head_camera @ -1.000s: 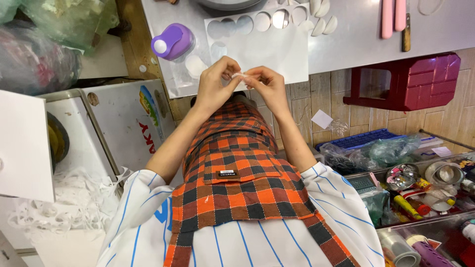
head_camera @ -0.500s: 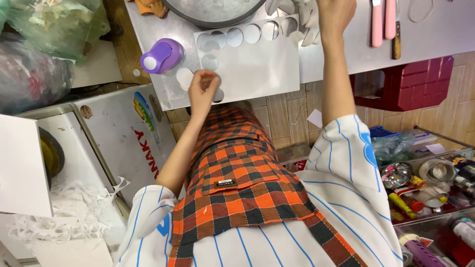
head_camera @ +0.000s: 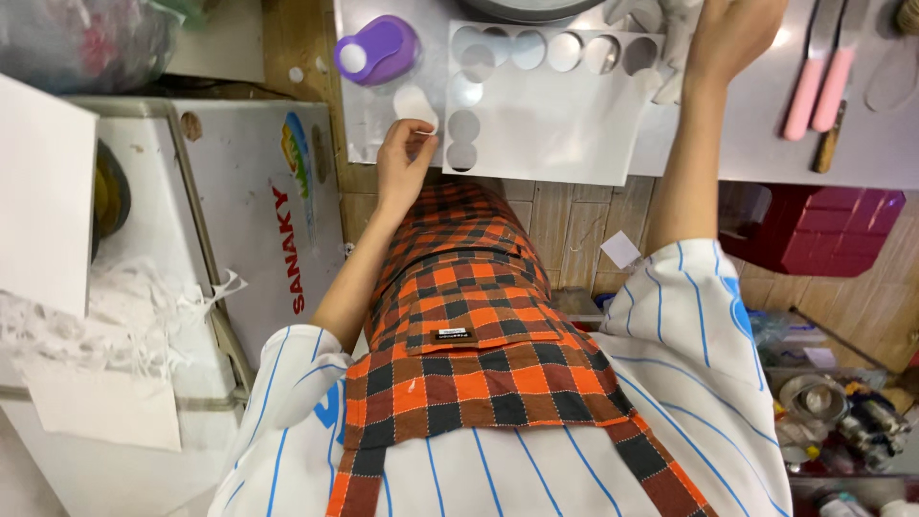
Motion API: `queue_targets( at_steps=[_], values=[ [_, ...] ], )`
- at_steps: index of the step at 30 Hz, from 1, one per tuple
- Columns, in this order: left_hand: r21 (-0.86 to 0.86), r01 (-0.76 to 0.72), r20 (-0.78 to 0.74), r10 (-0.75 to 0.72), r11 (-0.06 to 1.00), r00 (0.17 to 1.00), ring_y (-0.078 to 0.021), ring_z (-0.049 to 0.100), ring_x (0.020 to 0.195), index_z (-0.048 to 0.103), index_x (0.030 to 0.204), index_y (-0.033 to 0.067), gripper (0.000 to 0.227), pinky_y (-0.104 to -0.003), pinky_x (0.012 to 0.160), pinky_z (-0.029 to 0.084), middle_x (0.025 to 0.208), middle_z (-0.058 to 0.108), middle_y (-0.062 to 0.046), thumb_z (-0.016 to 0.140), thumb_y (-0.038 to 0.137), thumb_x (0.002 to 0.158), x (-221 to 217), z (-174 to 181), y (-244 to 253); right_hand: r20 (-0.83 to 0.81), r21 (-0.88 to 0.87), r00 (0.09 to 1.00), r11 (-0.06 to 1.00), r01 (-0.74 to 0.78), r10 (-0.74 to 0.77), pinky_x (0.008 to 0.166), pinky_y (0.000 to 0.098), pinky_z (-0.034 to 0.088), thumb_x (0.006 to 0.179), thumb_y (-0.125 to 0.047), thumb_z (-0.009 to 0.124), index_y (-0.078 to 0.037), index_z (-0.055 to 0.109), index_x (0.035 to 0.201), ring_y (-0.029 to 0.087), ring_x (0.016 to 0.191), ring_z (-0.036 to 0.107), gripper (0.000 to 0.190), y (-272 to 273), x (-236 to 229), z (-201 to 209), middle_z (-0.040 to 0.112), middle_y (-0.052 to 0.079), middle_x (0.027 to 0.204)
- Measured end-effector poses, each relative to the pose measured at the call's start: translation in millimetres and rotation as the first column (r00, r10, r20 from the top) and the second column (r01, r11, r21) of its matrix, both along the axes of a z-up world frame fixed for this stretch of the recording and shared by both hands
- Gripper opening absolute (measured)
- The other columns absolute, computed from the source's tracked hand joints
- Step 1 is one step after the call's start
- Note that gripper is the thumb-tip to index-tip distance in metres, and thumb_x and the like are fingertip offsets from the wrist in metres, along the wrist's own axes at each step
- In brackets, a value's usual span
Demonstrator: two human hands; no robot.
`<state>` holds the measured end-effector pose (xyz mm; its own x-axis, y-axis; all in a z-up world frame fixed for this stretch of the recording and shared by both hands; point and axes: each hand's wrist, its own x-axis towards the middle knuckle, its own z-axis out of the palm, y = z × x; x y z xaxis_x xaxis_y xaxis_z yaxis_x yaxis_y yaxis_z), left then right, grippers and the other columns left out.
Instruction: The person uses a purple circular punch on a white sheet to create multiple circular cutouts. They then use green scissors to trim the edges of the circles and place them on the metal work surface. The person repeats this process with additional sheets.
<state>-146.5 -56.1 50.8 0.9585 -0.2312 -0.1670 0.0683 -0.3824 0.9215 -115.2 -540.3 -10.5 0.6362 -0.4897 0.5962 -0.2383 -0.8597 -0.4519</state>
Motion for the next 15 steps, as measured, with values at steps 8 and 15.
queue_targets(
  at_steps=[8, 15],
  values=[
    [0.130, -0.064, 0.141, 0.046, 0.989, 0.989, -0.0226, 0.071, 0.099, 0.066, 0.108, 0.0030, 0.016, -0.034, 0.084, 0.057, 0.108, 0.068, -0.009, 0.073, 0.009, 0.095, -1, -9, 27, -0.350, 0.425, 0.728, 0.792, -0.438, 0.590, 0.079, 0.0416, 0.055, 0.077, -0.023, 0.096, -0.011, 0.073, 0.102, 0.027, 0.095, 0.067, 0.036, 231, 10, -4, 0.070, 0.009, 0.108],
    [0.291, -0.117, 0.400, -0.009, 0.950, 0.917, -0.0309, 0.065, 0.109, 0.061, 0.116, 0.0030, 0.040, -0.040, 0.094, 0.051, 0.116, 0.066, -0.012, 0.084, 0.013, 0.084, 25, -52, 48, -0.494, 0.394, 0.710, 0.857, -0.332, 0.502, 0.072, 0.0444, 0.053, 0.060, -0.024, 0.102, -0.009, 0.063, 0.088, 0.033, 0.089, 0.067, 0.050, 243, 46, -26, 0.069, 0.010, 0.106]
  ],
)
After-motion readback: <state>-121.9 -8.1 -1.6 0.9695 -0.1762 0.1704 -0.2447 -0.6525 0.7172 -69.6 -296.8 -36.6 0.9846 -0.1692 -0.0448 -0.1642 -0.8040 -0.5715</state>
